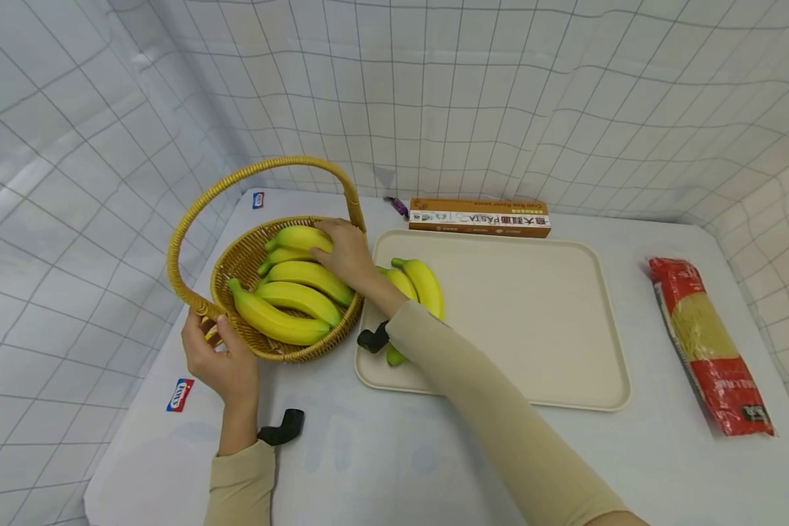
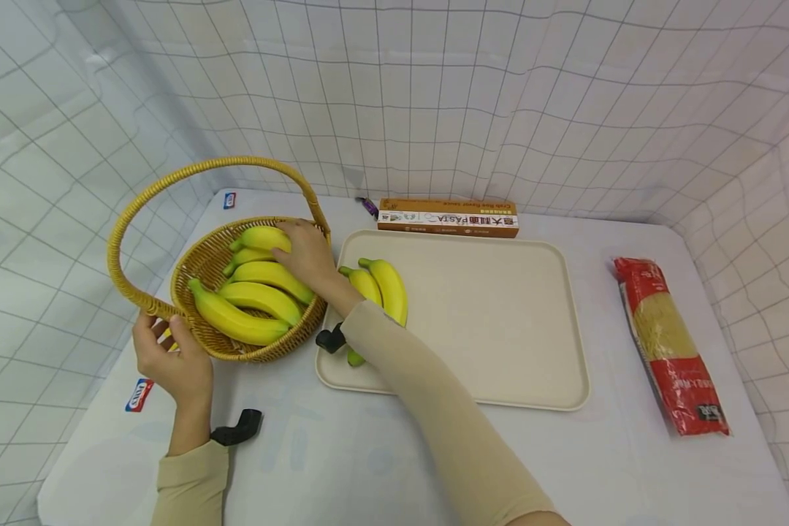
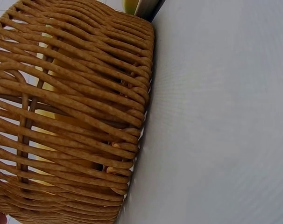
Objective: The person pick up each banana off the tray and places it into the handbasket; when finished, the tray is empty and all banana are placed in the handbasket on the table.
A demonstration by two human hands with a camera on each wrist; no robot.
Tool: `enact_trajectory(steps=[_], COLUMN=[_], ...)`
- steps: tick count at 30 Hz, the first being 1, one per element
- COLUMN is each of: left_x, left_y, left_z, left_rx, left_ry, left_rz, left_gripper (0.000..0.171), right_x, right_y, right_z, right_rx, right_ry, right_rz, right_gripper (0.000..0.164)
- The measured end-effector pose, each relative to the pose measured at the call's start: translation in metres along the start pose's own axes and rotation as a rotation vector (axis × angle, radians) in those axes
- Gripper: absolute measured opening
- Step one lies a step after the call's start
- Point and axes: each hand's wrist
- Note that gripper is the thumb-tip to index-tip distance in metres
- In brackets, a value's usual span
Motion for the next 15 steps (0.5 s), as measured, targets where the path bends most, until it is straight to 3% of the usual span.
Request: enact_trajectory(steps=[8, 15], left_x=[0.001, 0.0], left_y=[0.0, 0.001], left_z=[-0.001, -0.003], left_rx=[-0.002, -0.02], left_ry=[0.018, 0.014], left_rz=[-0.003, 0.001], left_gripper=[0.032, 0.033], right_x=[-0.019, -0.047], right_y=[0.028, 0.065], right_z=[0.01, -0.012], right_rx=[-0.072, -0.009], right_ry=[-0.122, -0.179], right_rz=[-0.019, -0.116], right_gripper=[0.055, 0.055])
Point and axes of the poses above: each hand's wrist, its own y-axis away from the middle knuckle, its own x-axis out of the palm, z = x × y, and after that the axes turned 6 degrees about -z, right-handed
